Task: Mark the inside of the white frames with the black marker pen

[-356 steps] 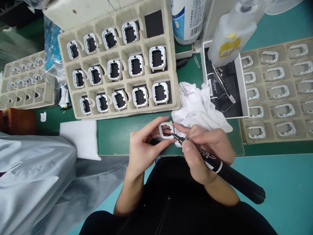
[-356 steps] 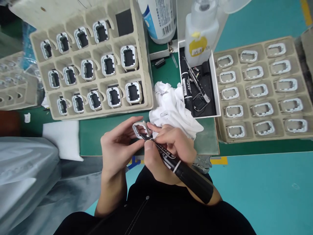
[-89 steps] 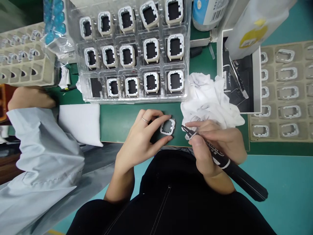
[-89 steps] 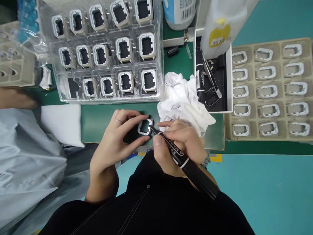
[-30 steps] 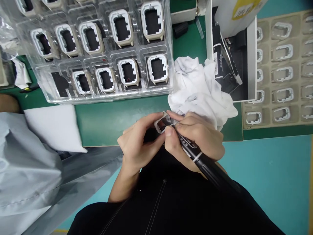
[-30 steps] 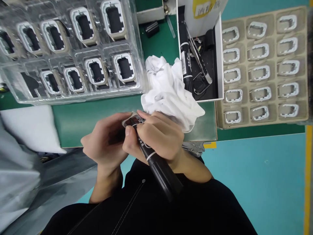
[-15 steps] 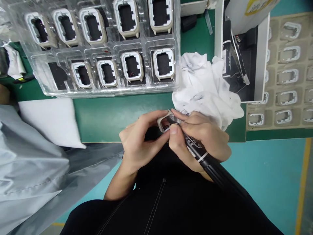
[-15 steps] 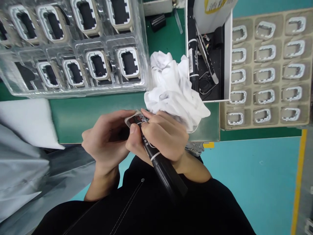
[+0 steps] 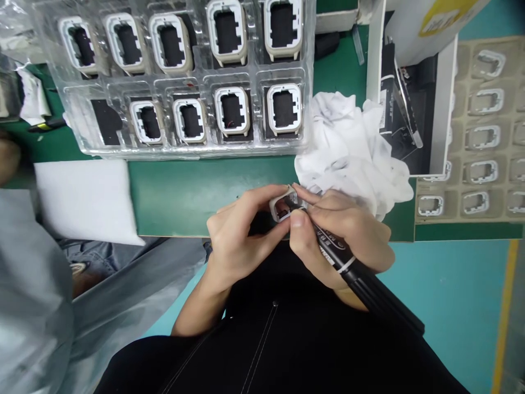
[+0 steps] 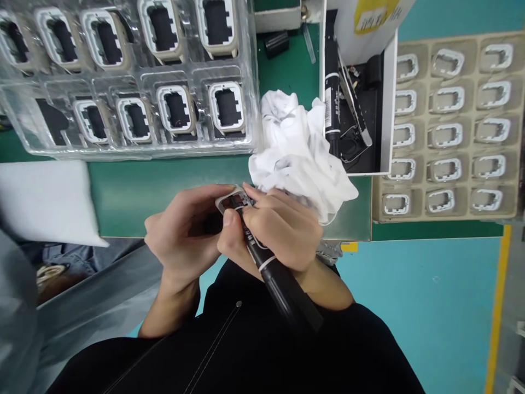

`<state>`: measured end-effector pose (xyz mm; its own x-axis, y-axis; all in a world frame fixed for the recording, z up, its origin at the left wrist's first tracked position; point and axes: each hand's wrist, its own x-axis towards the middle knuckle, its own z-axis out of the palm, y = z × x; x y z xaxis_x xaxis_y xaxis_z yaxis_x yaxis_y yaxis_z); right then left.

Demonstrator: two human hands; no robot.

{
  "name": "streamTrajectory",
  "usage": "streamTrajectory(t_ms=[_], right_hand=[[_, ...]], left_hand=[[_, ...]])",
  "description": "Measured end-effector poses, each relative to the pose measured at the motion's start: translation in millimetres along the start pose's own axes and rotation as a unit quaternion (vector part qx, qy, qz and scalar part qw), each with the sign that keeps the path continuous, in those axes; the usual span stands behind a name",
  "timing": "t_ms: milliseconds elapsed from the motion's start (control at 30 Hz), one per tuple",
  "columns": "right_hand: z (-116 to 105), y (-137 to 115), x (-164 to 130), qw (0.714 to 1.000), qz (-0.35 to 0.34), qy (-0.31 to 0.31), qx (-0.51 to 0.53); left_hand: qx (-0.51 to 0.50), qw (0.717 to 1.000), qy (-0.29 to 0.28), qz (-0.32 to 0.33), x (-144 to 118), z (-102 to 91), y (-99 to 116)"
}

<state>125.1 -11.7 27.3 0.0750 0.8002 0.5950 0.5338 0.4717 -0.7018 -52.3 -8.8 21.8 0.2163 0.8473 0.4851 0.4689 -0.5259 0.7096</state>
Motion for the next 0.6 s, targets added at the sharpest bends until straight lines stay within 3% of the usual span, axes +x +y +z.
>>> streamTrajectory(t_ms=[67, 133, 367, 600], right_hand=[[-10, 0, 2, 0.995, -0.001, -0.099, -0.018], [-20, -2, 5, 0.989, 0.002, -0.145, -0.022], [-35, -13, 21, 0.990, 0.015, -0.141, 0.001], [-37, -16, 27, 0.990, 0.024, -0.135, 0.020]], left_hand=[[0.001, 1.000, -0.008, -0.011, 0, -1.6, 2], [-0.004, 0.999, -0.024, -0.043, 1, -3.9, 5], [-0.084, 0.991, -0.028, -0.104, 2, -7.2, 7], [-0.066, 0.992, -0.033, -0.101, 0, -6.1, 8]])
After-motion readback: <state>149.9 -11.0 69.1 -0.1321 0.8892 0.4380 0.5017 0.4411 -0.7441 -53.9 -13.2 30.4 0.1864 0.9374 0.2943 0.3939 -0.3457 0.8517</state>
